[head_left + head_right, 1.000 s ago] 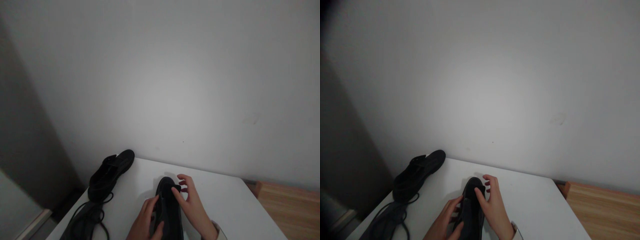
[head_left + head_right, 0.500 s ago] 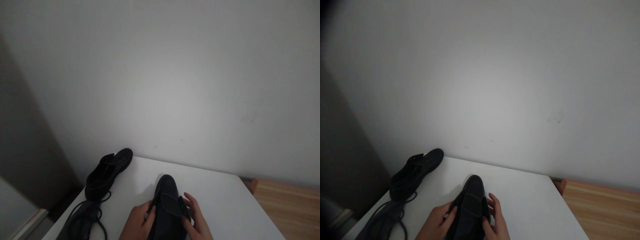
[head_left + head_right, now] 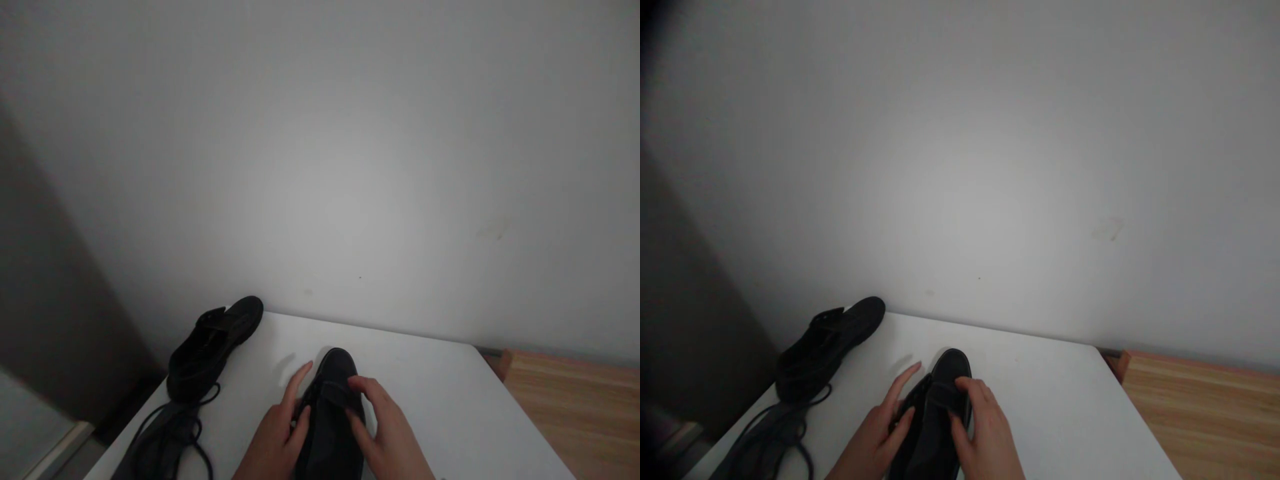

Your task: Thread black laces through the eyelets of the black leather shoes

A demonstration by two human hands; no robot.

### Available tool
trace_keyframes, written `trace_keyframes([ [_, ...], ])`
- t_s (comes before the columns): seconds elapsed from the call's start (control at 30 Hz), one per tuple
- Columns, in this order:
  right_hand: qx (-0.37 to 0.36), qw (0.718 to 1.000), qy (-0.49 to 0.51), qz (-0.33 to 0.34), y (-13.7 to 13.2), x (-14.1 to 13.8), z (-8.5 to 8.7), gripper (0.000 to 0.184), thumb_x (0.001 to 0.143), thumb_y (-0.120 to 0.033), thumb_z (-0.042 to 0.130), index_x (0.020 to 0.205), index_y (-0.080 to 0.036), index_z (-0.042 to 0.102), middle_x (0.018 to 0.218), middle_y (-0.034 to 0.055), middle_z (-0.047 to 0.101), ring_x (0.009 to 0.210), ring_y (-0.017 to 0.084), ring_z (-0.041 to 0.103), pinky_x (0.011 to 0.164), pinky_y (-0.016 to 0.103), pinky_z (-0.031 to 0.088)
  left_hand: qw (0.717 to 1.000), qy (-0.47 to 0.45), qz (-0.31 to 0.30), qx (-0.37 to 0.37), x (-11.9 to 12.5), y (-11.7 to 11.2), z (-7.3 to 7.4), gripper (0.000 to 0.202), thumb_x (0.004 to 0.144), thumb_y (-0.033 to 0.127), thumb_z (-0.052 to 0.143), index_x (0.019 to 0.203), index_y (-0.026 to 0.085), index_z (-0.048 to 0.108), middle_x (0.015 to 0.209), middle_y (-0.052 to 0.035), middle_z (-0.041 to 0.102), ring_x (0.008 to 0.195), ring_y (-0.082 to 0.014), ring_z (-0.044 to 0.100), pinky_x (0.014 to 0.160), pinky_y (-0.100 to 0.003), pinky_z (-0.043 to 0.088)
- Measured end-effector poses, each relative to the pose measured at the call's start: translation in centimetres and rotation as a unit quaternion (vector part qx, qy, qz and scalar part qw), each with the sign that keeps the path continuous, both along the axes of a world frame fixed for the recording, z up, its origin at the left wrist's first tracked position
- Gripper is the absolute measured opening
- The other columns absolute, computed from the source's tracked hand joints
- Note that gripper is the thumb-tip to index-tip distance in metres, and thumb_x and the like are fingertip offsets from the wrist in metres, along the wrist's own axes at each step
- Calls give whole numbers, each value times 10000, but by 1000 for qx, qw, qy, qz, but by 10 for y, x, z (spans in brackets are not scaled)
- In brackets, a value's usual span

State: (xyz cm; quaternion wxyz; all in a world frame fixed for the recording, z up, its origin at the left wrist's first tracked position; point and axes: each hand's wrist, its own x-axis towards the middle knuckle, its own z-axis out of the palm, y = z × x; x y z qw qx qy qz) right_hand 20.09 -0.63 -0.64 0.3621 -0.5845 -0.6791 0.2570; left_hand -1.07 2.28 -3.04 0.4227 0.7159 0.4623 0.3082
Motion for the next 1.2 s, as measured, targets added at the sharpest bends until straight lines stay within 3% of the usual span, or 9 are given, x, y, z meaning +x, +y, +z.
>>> trace_keyframes([
  [0.07,-16,999,20,-20,8,-2,7,261,922,-287,485,1106,-172,630,1098,138,714,1031,272,687,933,435,549,999,7,-25,46,-1,2,1,560,995,221,348,1550,212,273,1250,-117,714,1112,-217,699,967,-328,542],
  [0.13,-35,998,32,-30,16,-2,10,244,951,-346,466,991,-189,649,979,111,732,905,263,711,784,388,586,994,38,-62,87,-2,4,6,530,948,127,367,1452,257,466,1542,-96,488,1399,-223,483,1161,-378,383],
  [0.27,-48,998,13,-48,28,2,7,214,954,-376,493,959,-205,622,846,68,722,757,254,709,632,358,565,987,90,-99,87,0,7,19,677,808,-26,389,1397,260,561,1587,-81,422,1429,-209,443,1193,-380,353],
  [0.43,88,994,-39,-53,20,3,9,277,955,-238,527,1227,-188,517,1146,131,675,1051,265,663,919,432,534,987,77,-93,106,4,9,18,734,776,-42,392,1449,227,510,1566,-81,458,1432,-205,438,1203,-393,342],
  [0.53,189,973,-99,91,10,-2,21,271,990,-142,454,1233,-221,544,1214,115,648,1162,231,600,985,375,491,988,51,-83,119,3,12,9,773,790,-36,378,1527,198,384,1562,-72,465,1433,-187,435,1213,-399,314],
  [0.67,237,918,-180,261,5,-10,30,265,1056,-248,402,986,-238,658,868,19,721,825,184,648,715,283,490,981,42,-103,158,5,14,4,776,761,-49,367,1502,174,426,1552,-69,476,1423,-181,445,1200,-381,331],
  [0.83,315,890,-274,186,0,-11,33,339,1047,-365,383,938,-218,668,795,-11,731,692,202,570,616,349,376,969,84,-112,201,6,15,8,744,760,-49,348,1477,119,449,1539,-123,479,1409,-185,460,1163,-370,382],
  [1.1,323,867,-378,29,-2,5,29,292,948,-55,466,1093,-163,694,1036,69,754,788,265,573,697,389,459,948,95,-104,286,-3,15,19,592,832,-8,366,1366,173,545,1465,-124,574,1330,-179,557,1078,-301,479],
  [1.2,305,863,-403,22,0,5,24,308,863,-4,571,1114,-133,694,1017,89,748,809,277,612,710,394,504,949,64,-109,288,-4,16,22,513,880,13,363,1310,197,574,1432,-102,612,1300,-162,586,1063,-265,488],
])
